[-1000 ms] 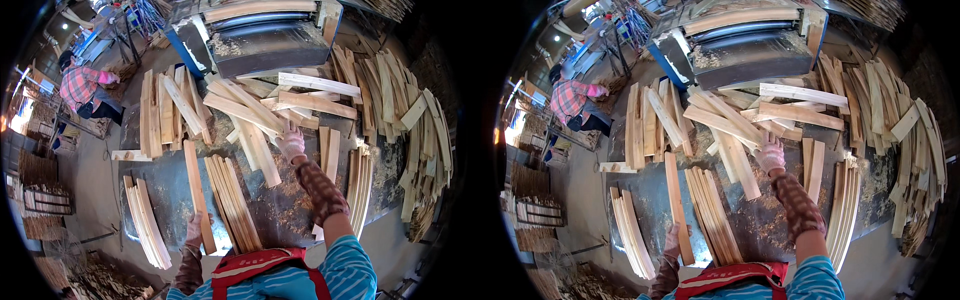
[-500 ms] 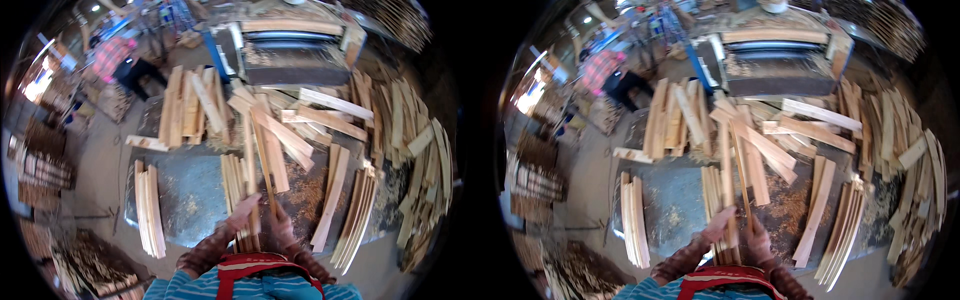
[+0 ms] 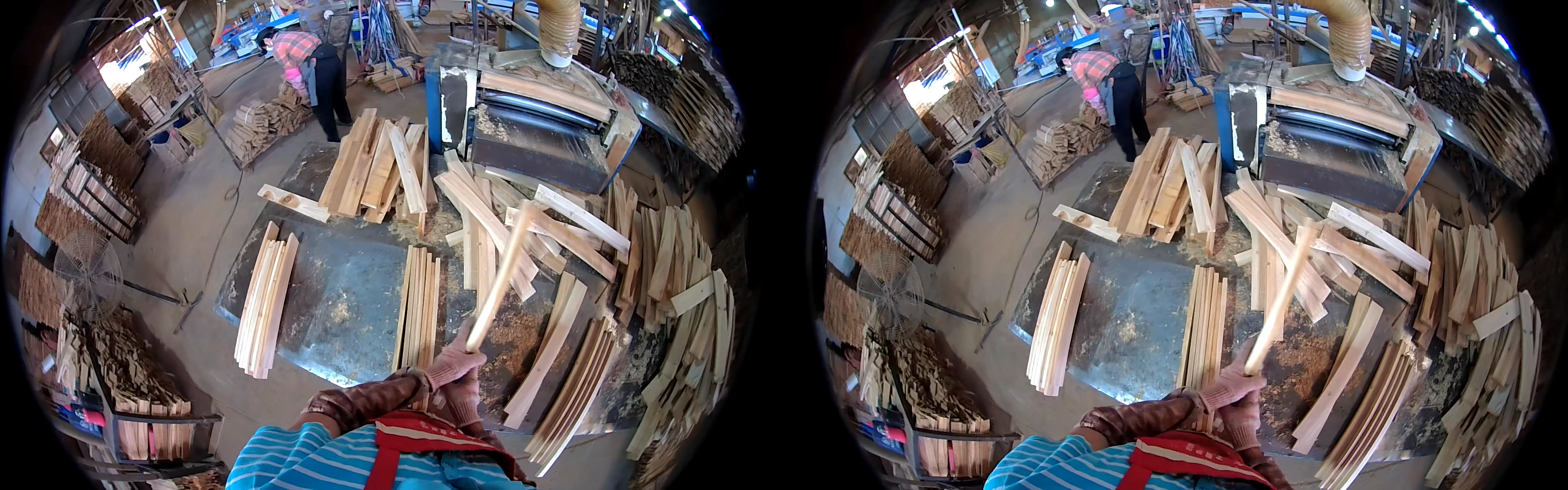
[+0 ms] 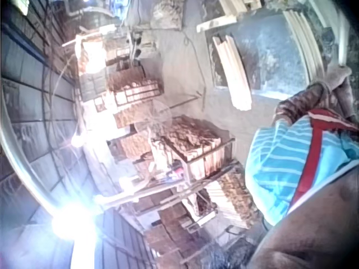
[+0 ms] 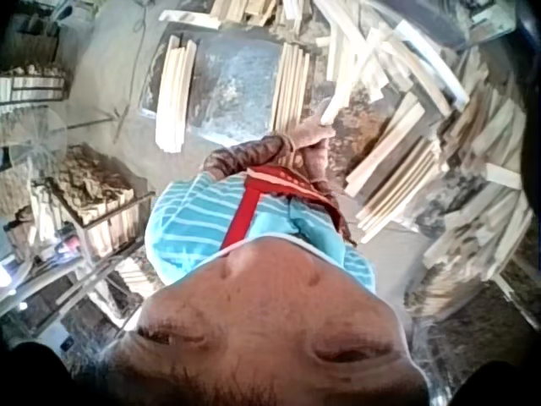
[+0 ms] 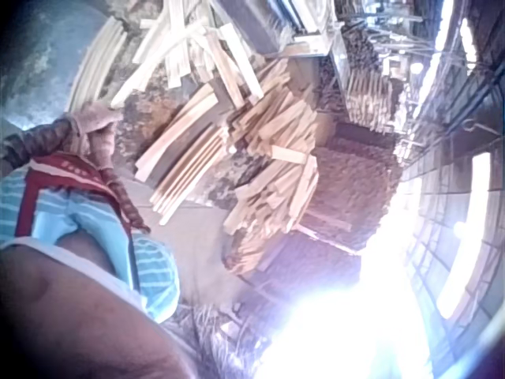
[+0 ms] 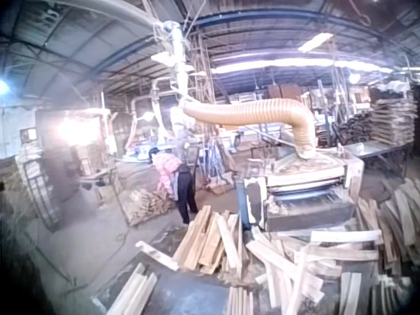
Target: The person sorts and stacks wooden planks on a metal workbench in a workshop. They pick up individual planks from a pile, align them, and place them into a neat stack.
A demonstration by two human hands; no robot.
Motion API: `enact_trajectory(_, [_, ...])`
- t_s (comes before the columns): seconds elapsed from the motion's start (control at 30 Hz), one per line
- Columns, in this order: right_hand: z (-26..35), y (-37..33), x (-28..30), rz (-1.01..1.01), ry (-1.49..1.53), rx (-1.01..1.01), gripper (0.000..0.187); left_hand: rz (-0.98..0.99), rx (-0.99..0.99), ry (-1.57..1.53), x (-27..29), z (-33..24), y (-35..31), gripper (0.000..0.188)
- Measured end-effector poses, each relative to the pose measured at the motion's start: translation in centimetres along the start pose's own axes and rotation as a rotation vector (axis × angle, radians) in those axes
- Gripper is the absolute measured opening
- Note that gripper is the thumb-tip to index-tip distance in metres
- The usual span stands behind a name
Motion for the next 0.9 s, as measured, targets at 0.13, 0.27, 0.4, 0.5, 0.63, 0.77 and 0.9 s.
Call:
enact_trajectory(0.13, [8.8, -4.3, 0.6, -0.306, -0.430, 0.295, 0.051, 0.219, -0.048, 0.124, -4.6, -3.6, -1.6, 0.109])
enact_trajectory(0.27, [13.6, -8.1, 7.2, -0.476, -0.139, 0.127, 0.049, 0.267, -0.193, 0.260, -9.8, 0.7, 0.7, 0.103])
enact_trajectory(0.4, [19.5, -14.1, 14.4, -0.638, -0.325, 0.123, 0.063, 0.333, -0.016, 0.144, -10.5, 3.9, -0.8, 0.094])
enact_trajectory(0.5, [22.1, -18.6, 22.7, -0.767, -0.439, 0.231, 0.076, 0.299, 0.059, 0.225, -11.0, 8.0, -0.7, 0.092])
enact_trajectory(0.63, [24.1, -21.7, 30.6, -0.728, -0.600, 0.198, 0.074, 0.405, 0.017, 0.292, -16.0, 11.9, 1.2, 0.089])
enact_trajectory(0.77, [21.9, -21.8, 38.4, -0.664, -0.406, 0.058, 0.062, 0.472, 0.053, 0.082, -23.4, 18.2, 3.3, 0.053])
enact_trajectory(0.9, [23.4, -22.9, 39.8, -0.646, -0.416, 0.016, 0.063, 0.366, 0.368, 0.229, -27.9, 17.7, 3.0, 0.059])
Point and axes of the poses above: each hand's wrist, its own y-axis towards the middle knuckle, its own x-axis out of the back of the hand, z = x × y, the point moved 10 cm from there along y, towards the middle knuckle, and after that the axes turned 7 degrees about y, right-handed, at the moved point
